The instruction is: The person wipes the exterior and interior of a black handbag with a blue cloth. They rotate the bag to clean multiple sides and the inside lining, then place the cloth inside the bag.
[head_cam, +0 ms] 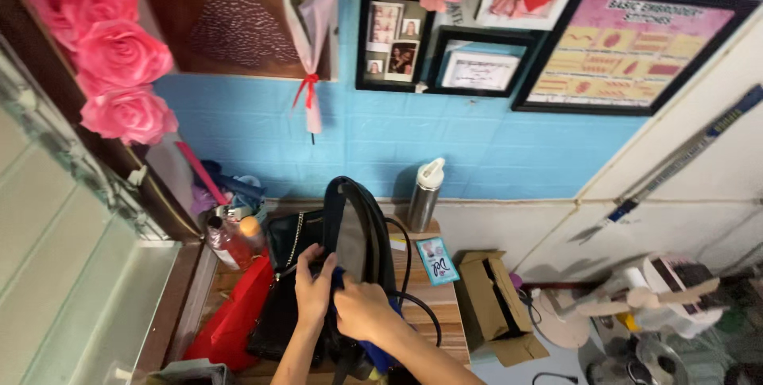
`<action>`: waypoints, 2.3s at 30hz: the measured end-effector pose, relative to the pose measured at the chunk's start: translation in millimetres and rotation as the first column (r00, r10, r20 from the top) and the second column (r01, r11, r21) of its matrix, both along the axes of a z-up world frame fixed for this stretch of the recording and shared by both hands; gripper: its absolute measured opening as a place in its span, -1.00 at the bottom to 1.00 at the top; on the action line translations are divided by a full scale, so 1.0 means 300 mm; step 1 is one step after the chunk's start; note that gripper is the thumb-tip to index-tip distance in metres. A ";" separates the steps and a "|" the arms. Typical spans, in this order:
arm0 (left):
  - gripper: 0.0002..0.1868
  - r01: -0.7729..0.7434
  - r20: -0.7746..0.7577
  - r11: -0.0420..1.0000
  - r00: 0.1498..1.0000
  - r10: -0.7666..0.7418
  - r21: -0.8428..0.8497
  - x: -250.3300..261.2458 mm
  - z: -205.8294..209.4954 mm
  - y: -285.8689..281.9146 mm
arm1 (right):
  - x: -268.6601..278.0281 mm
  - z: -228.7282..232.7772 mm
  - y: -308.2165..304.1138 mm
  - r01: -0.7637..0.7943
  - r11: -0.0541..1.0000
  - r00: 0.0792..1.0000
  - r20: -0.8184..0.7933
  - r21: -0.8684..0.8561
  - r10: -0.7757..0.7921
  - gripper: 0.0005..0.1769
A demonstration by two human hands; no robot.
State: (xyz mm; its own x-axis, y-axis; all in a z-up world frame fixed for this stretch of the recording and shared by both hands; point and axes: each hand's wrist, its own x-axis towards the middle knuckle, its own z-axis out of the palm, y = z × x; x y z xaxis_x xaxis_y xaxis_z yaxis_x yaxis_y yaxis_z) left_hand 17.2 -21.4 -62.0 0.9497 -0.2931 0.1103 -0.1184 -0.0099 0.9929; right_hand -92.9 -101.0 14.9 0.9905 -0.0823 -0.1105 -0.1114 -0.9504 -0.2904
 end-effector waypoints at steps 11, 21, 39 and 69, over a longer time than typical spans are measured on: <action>-0.64 0.017 -0.204 0.966 0.978 0.037 0.258 0.013 -0.040 0.011 | 0.178 -0.022 -0.056 0.210 0.975 0.970 0.141 -0.067 -0.199 -0.56; -0.63 0.011 -0.090 0.971 0.996 0.011 0.241 -0.006 -0.031 0.018 | 0.087 -0.007 -0.047 0.185 0.981 0.975 -0.114 -0.058 -0.191 -0.51; -0.64 0.032 -0.144 0.976 0.990 0.000 0.214 -0.052 0.032 0.030 | 0.100 0.030 -0.059 0.162 0.985 0.981 -0.101 -0.065 -0.168 -0.65; -0.67 -0.075 -0.034 0.969 0.996 0.085 0.235 -0.021 0.015 0.031 | 0.099 -0.014 -0.052 0.050 0.995 0.993 -0.098 -0.085 -0.058 -0.53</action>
